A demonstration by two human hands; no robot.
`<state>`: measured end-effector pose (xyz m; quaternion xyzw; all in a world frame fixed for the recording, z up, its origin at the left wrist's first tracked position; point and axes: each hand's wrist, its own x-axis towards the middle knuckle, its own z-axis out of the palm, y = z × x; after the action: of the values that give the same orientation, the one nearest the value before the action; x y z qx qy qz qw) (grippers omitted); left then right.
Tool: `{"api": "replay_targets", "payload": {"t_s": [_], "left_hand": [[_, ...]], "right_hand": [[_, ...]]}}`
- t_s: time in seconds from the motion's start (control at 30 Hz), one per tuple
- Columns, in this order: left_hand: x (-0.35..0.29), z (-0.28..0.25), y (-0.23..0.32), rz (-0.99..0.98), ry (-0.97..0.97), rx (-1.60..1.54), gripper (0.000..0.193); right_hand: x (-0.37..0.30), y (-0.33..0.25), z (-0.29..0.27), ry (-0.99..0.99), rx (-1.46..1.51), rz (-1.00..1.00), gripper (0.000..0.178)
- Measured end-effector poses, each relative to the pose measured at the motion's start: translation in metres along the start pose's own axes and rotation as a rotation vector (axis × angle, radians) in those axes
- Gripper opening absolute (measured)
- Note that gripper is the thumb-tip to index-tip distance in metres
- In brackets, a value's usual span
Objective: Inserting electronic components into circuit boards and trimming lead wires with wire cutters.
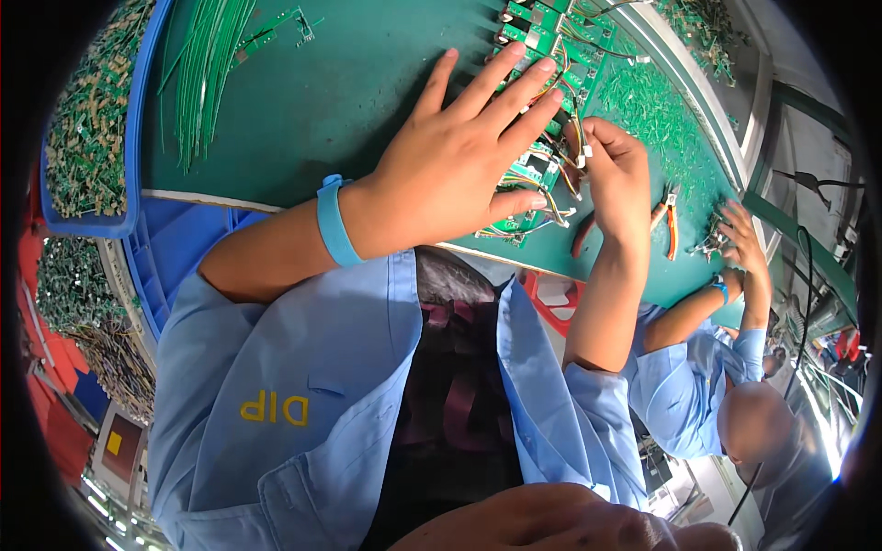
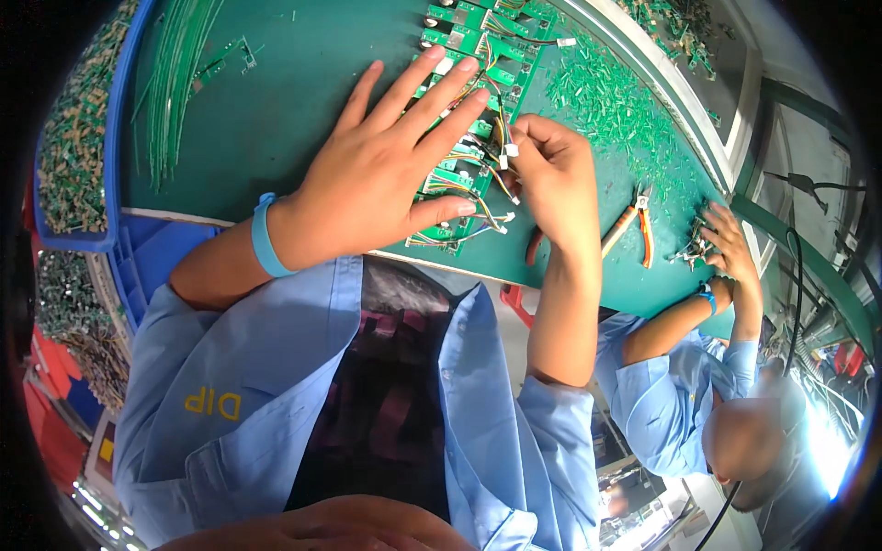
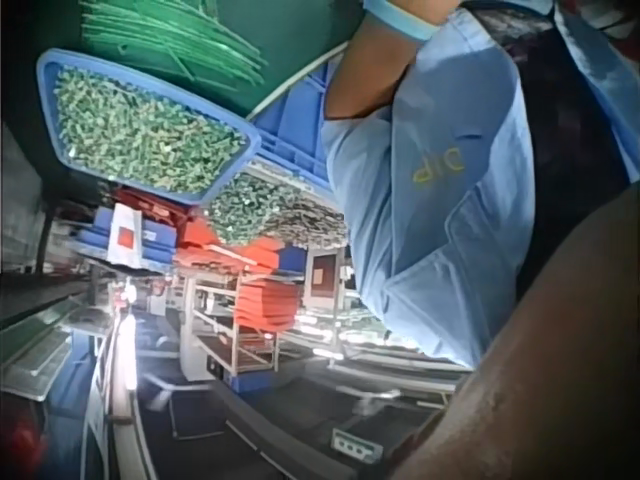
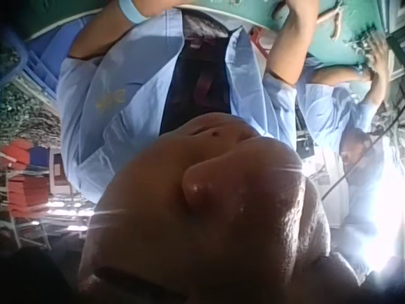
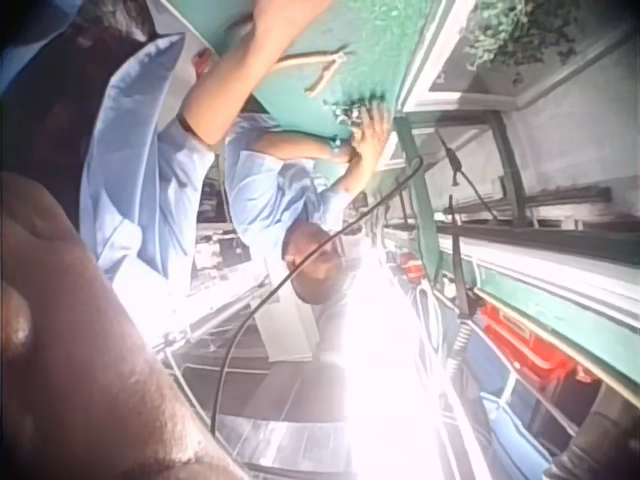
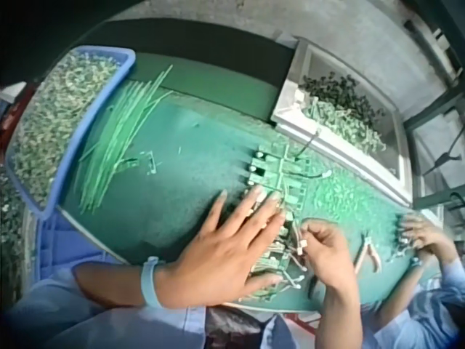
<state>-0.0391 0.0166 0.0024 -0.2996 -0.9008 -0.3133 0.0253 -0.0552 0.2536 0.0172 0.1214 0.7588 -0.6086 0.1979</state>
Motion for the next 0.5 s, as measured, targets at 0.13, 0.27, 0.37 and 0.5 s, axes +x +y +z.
{"api": "replay_targets", "payload": {"t_s": [0.13, 0.27, 0.37, 0.5], "left_hand": [[0.003, -0.001, 0.001, 0.003, -0.013, 0.003, 0.091], [0.003, -0.001, 0.002, 0.016, -0.01, 0.027, 0.091], [0.0, 0.001, 0.0, 0.017, -0.008, 0.067, 0.091], [0.001, 0.004, -0.003, 0.045, 0.013, 0.111, 0.091]], "right_hand": [[-0.004, -0.01, 0.012, 0.108, -0.205, -0.052, 0.02], [-0.01, -0.032, 0.03, 0.239, -0.573, -0.137, 0.025], [-0.014, -0.042, 0.043, 0.349, -1.006, -0.234, 0.03], [-0.012, -0.04, 0.027, 0.458, -1.045, -0.142, 0.033]]}}
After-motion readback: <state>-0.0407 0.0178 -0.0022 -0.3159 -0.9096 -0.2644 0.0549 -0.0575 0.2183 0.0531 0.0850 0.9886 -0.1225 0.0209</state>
